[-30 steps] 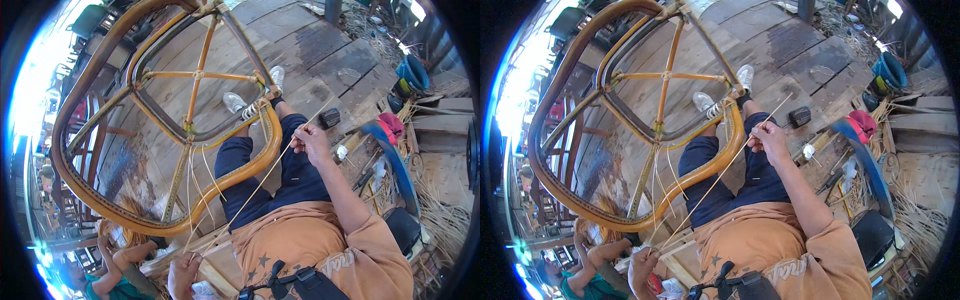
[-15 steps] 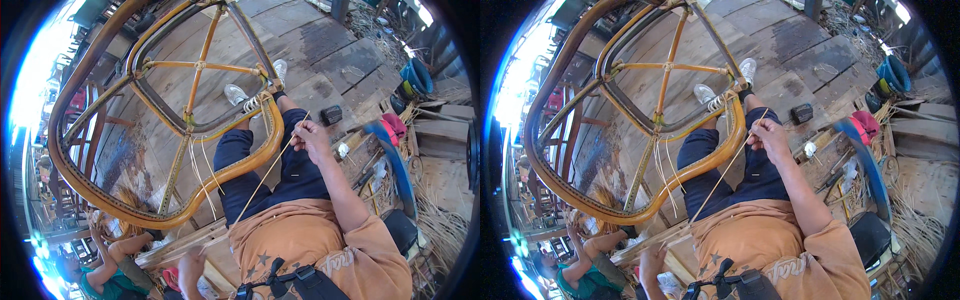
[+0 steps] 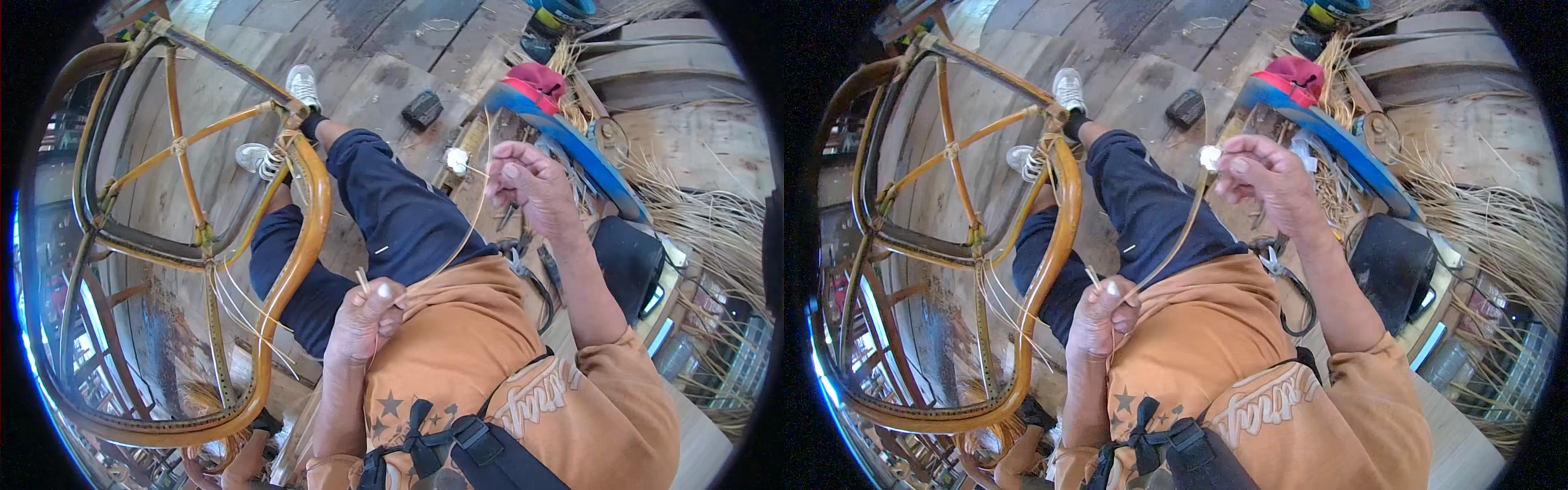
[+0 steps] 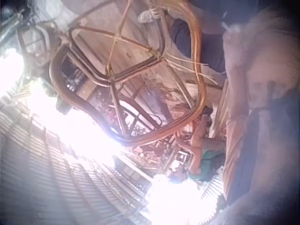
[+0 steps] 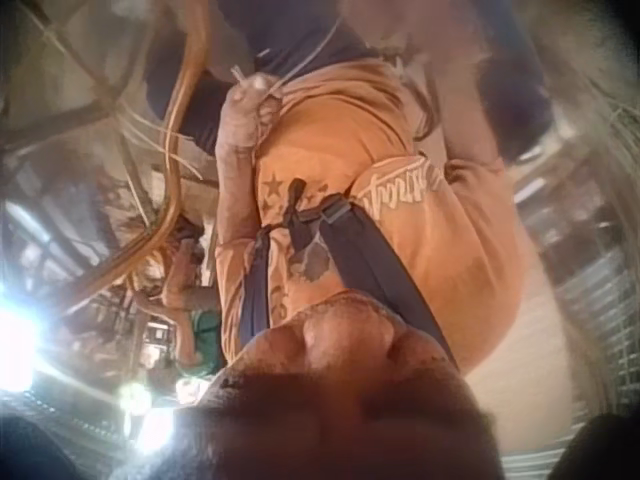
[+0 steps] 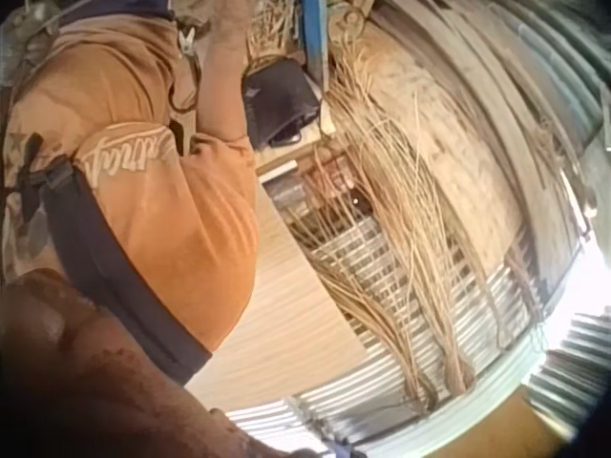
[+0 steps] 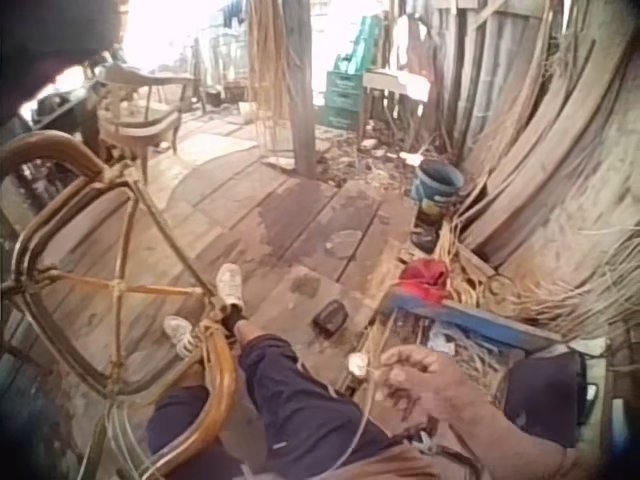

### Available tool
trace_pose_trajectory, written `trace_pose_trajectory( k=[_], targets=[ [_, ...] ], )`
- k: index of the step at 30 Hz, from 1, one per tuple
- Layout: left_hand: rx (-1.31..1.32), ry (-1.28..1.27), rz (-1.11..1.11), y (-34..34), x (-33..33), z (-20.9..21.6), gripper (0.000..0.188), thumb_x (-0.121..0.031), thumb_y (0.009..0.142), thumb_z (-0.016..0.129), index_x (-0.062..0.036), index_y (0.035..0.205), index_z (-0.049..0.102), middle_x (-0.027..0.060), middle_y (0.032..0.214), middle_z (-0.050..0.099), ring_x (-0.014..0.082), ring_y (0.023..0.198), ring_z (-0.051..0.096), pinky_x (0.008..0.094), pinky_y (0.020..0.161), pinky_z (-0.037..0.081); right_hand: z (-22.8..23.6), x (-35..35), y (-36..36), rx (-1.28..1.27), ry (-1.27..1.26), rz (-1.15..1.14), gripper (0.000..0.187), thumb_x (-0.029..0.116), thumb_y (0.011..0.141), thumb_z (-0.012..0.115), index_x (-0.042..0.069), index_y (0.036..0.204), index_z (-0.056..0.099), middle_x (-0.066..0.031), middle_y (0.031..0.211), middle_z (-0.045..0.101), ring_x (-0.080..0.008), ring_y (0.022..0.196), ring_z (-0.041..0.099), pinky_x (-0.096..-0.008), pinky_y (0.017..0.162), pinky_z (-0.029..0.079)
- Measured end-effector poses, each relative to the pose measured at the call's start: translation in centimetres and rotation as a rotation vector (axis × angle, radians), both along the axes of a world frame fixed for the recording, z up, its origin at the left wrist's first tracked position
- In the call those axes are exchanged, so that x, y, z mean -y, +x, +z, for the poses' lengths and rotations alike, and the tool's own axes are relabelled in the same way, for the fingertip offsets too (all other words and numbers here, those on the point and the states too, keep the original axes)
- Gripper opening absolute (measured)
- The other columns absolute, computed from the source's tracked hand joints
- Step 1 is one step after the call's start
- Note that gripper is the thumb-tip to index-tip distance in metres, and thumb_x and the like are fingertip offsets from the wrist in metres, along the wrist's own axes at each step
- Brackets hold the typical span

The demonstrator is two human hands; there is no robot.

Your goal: Weaving rattan strips onto a chair frame to create the seat or backrest.

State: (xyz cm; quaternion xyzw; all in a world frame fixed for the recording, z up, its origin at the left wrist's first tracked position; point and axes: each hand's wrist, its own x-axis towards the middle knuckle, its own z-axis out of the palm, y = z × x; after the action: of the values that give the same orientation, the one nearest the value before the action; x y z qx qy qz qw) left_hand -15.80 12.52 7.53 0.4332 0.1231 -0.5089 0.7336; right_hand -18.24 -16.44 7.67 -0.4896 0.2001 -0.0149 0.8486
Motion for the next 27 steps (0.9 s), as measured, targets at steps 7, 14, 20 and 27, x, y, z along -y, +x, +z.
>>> trace_pose_trajectory(
  k=[7, 14, 20, 27],
  targets=[
    [0.249, 0.106, 0.414, 1.0, -3.4, 1.3, 0.027, -0.031, 0.082, 0.063, -0.0055, 0.081, 0.053, -0.0022, 0.059, 0.042, 0.0039, 0.046, 0.035, 0.0154, 0.036, 0.025, -10.7, 4.4, -14.9, -0.693, -1.22, 0.136, 0.022, 0.014, 0.08, 0.059, 0.001, 0.098, 0.057, -0.014, 0.082, 0.059, -0.0271, 0.076, 0.058, -0.0359, 0.07, 0.045],
    [0.926, 1.132, -0.108, 0.8, -4.2, 5.4, 0.013, -0.013, 0.083, 0.057, -0.001, 0.087, 0.059, 0.0094, 0.079, 0.058, 0.0165, 0.073, 0.055, 0.0287, 0.067, 0.045, -13.3, 1.2, -22.3, -0.623, -1.481, 0.119, 0.041, 0.013, 0.076, 0.059, 0.0, 0.113, 0.045, -0.0222, 0.106, 0.05, -0.0386, 0.101, 0.047, -0.041, 0.088, 0.038],
    [0.751, 0.829, 0.009, -1.6, -4.4, 3.2, 0.014, -0.011, 0.085, 0.056, -0.0006, 0.094, 0.055, 0.0068, 0.077, 0.057, 0.0084, 0.074, 0.052, 0.0235, 0.067, 0.044, -9.4, 1.4, -16.9, -0.424, -1.311, -0.02, 0.044, 0.001, 0.075, 0.047, 0.001, 0.119, 0.044, -0.0164, 0.109, 0.053, -0.0322, 0.104, 0.051, -0.037, 0.09, 0.038],
    [0.772, 0.797, 0.186, -2.2, -5.4, 4.3, 0.014, -0.013, 0.084, 0.058, -0.0012, 0.091, 0.055, 0.0103, 0.068, 0.054, 0.0155, 0.062, 0.051, 0.0273, 0.059, 0.043, -1.2, -10.7, -0.9, -0.212, -0.471, 0.611, 0.021, 0.014, 0.087, 0.049, 0.002, 0.1, 0.059, 0.0041, 0.071, 0.051, -0.0036, 0.058, 0.044, -0.0181, 0.051, 0.036]
  ],
)
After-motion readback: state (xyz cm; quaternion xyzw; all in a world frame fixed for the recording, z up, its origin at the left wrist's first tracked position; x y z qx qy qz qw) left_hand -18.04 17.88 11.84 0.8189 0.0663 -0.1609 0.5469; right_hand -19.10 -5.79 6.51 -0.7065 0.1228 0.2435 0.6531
